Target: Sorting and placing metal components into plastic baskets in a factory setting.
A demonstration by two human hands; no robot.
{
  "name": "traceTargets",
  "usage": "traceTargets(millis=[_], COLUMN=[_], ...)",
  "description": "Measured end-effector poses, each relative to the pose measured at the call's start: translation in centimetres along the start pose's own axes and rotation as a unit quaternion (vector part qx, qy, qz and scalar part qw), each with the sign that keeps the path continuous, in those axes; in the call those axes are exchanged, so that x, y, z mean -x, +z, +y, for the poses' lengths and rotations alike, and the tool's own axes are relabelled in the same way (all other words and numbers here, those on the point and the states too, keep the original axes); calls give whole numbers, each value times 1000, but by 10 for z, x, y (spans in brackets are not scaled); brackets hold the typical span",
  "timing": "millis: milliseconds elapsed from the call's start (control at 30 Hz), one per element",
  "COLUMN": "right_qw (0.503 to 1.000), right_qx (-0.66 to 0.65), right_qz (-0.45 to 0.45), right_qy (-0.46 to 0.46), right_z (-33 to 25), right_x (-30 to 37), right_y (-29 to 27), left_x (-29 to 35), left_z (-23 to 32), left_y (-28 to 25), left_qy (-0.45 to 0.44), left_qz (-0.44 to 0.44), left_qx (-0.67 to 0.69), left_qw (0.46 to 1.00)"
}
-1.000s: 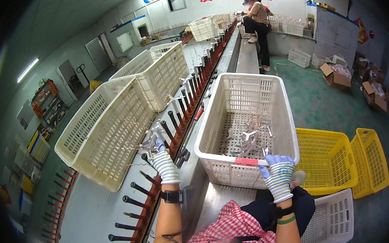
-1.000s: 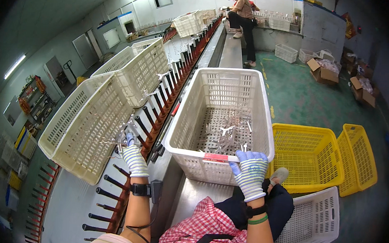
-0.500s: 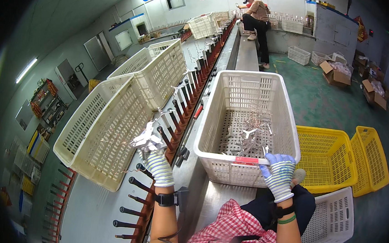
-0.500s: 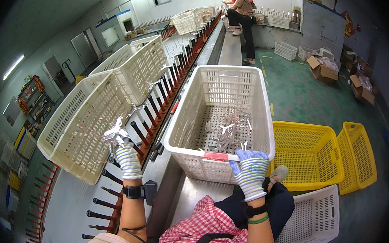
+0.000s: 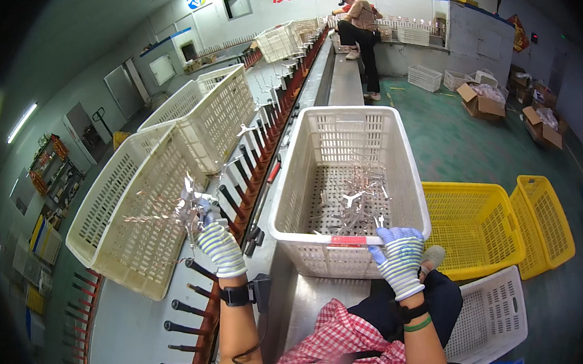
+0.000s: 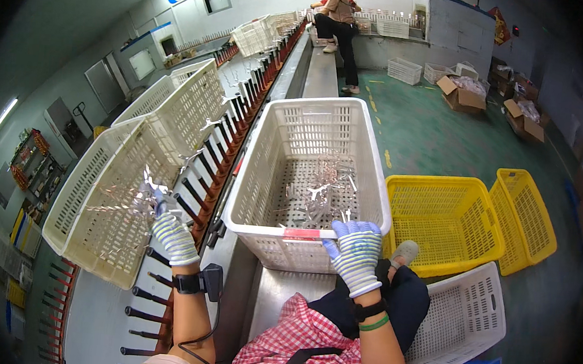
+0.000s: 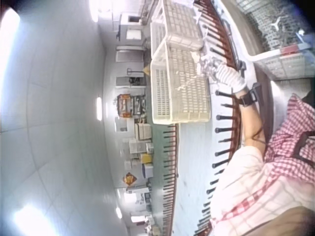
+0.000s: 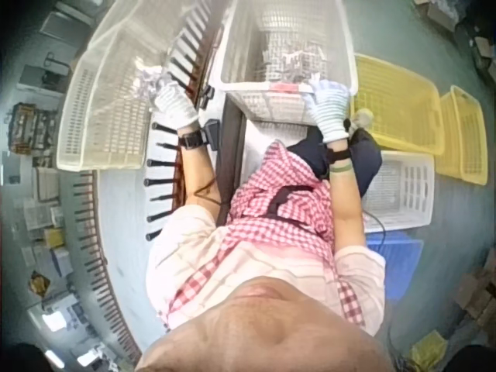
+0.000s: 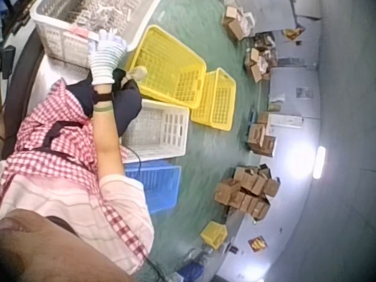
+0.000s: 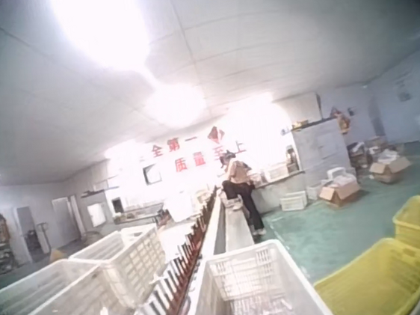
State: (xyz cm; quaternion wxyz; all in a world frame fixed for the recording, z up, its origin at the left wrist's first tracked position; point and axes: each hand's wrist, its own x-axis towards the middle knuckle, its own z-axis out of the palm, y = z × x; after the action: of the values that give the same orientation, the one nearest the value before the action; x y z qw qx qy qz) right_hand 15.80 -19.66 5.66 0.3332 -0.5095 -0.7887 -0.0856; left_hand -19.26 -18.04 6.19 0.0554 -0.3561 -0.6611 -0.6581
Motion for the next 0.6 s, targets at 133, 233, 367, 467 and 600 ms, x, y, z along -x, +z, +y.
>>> traceTargets(millis=[133,233,367,467,600], right_qw=[1000,1000,1000,1000,1000], right_qx=[-11,-15,-8,-14,1], right_qz=[20,11,20,21,9], right_qy=[-4,-3,-6,-3,9], right_z=[-4,-6,1,-9,-1], right_x=[0,-2,2,-1,0], right_y=[0,-2,5,0,-2], left_x=[15,26,45,42,36], left_z=[81,99,68,7,-11], left_y=[25,57,51,25,11], left_qy=[140,197,153,50,-54], left_qz=[-218,-386,-350,-173,-72], left_qx=[114,25,46,92,16], left_qw=[959,901,923,979,996])
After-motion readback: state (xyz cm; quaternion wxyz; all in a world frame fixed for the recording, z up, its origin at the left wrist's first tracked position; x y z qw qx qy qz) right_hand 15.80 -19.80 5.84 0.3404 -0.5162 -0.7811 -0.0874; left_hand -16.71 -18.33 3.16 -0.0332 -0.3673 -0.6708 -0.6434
